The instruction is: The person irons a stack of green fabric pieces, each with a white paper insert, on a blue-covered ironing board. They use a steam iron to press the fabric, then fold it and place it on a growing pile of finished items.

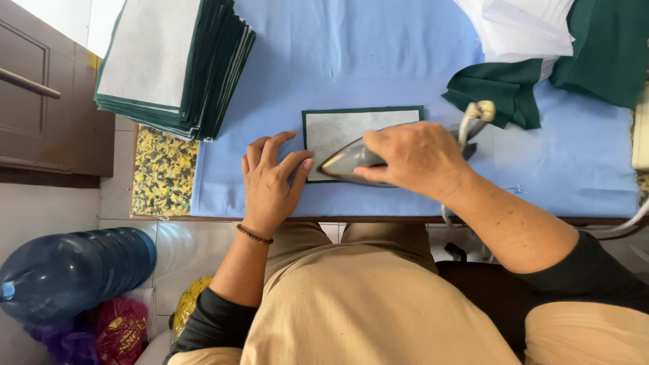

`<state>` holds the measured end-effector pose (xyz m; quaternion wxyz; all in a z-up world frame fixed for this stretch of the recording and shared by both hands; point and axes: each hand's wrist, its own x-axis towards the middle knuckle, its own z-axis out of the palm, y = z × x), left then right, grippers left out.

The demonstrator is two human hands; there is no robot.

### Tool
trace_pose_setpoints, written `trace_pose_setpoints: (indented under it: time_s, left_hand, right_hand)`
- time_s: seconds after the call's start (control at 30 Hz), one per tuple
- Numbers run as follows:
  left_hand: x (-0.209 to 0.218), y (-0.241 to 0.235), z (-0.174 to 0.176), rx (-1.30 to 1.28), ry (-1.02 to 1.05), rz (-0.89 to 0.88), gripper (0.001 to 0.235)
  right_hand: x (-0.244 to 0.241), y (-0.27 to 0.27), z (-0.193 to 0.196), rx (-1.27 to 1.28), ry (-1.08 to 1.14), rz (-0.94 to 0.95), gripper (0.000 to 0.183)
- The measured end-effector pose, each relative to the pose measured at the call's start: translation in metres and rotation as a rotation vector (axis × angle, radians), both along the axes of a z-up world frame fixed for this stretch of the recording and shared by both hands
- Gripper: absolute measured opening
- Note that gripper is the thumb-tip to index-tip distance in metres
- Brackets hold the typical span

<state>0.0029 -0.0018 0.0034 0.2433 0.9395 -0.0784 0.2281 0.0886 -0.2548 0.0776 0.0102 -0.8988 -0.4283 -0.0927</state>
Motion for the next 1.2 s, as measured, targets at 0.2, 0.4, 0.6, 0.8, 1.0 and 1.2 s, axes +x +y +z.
trace_pose_setpoints:
  time_s: [0.2, 0.4, 0.6, 0.8, 1.0, 1.2]
  left_hand:
    - [0.002, 0.000, -0.005, 0.037, 0.022, 0.013, 0.014]
    - [0.002, 0.001, -0.005, 0.031, 0.041, 0.003, 0.015]
    - [0.003, 0.001, -0.007, 0.040, 0.042, -0.013, 0.017]
    - [0.005, 0.001, -0.005, -0.028, -0.011, -0.051, 0.029]
    - [0.003, -0.001, -0.006, -0.082, -0.032, -0.037, 0.026]
    - [0.004, -0.002, -0.009, -0.065, -0.003, -0.012, 0.026]
  right_hand:
    - [0.007, -0.037, -0.002, -0.025, -0.007, -0.298, 0.051]
    - [0.010, -0.082, 0.000, -0.108, 0.029, -0.517, 0.055]
    - [0.008, -0.115, 0.005, -0.079, 0.062, -0.578, 0.056]
    - [0.022, -0.175, 0.060, 0.288, 0.128, -0.379, 0.039]
    - [0.072, -0.260, 0.070, 0.409, 0.139, -0.492, 0.007]
    - [0.120, -0.245, 0.010, 0.322, 0.617, -0.795, 0.013]
